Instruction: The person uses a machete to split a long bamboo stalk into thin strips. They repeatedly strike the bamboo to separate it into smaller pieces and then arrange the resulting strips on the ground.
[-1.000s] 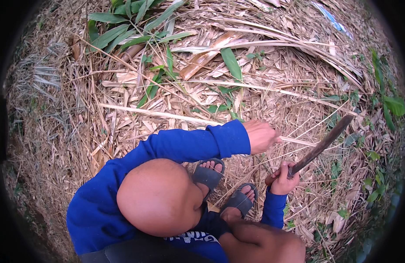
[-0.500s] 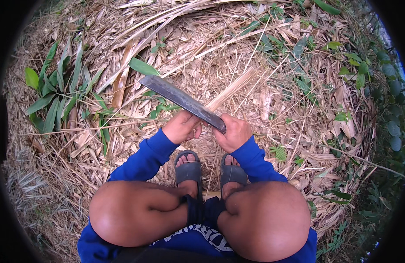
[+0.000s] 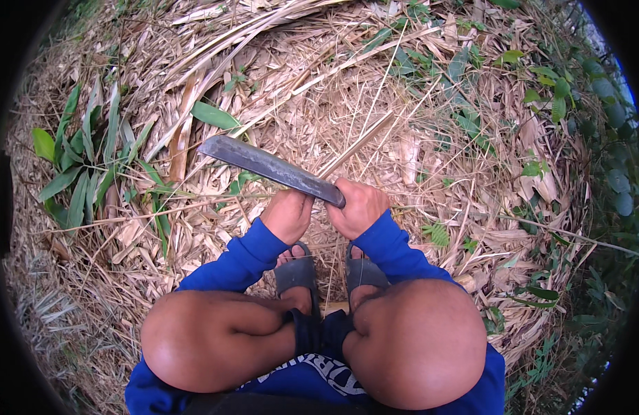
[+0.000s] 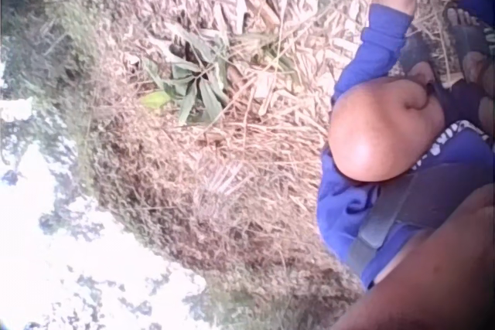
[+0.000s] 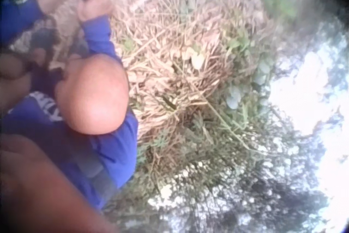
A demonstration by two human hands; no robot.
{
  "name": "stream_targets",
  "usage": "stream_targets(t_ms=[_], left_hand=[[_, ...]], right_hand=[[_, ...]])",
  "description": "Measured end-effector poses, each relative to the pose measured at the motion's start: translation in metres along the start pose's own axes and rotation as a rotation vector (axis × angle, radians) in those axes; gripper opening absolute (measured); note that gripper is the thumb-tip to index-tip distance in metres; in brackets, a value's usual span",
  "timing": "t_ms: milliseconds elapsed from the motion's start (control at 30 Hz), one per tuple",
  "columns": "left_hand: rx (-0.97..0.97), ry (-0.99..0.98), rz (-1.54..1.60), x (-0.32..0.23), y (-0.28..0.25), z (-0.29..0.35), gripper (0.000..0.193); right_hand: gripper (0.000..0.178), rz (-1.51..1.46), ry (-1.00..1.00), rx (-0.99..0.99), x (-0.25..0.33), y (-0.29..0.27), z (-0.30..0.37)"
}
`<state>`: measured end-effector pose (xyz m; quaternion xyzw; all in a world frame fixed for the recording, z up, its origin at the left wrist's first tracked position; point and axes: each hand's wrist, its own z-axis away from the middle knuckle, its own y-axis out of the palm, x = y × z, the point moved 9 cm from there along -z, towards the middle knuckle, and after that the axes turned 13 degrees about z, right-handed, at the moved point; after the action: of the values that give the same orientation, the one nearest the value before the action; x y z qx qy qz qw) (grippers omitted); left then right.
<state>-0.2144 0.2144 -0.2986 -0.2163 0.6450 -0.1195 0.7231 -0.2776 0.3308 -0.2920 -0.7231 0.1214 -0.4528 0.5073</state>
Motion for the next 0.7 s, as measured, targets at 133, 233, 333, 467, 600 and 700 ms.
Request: stream_targets(t_ms=[133,233,333,467,600,700], left_hand=[[0.043,-0.068,-0.063,-0.009,0.002,0.0,0.015],[0.005,0.072,-0.05,-0.015,0.002,0.0,0.015],[-0.012,0.081,-0.049,-0.014,0.002,0.002,0.015],[-0.002,0.004,-0.049,0.001,0.002,0.006,0.017],[-0.134,0.001,-0.034,0.003,-0.006,0.015,0.015],[-0.156,-0.042,-0.038,0.005,-0.008,0.009,0.016]], right_hand=[[0.018,-0.008,0.022,-0.022,-0.004,0.001,-0.006],[0.018,0.026,0.036,-0.013,-0.006,0.003,-0.01],[0.016,0.049,0.05,0.008,-0.011,0.006,-0.014],[0.014,0.046,0.046,0.019,-0.009,0.012,-0.015],[0.017,0.064,0.036,0.07,-0.009,0.02,-0.013],[0.017,0.112,0.086,0.101,-0.016,0.025,-0.017]])
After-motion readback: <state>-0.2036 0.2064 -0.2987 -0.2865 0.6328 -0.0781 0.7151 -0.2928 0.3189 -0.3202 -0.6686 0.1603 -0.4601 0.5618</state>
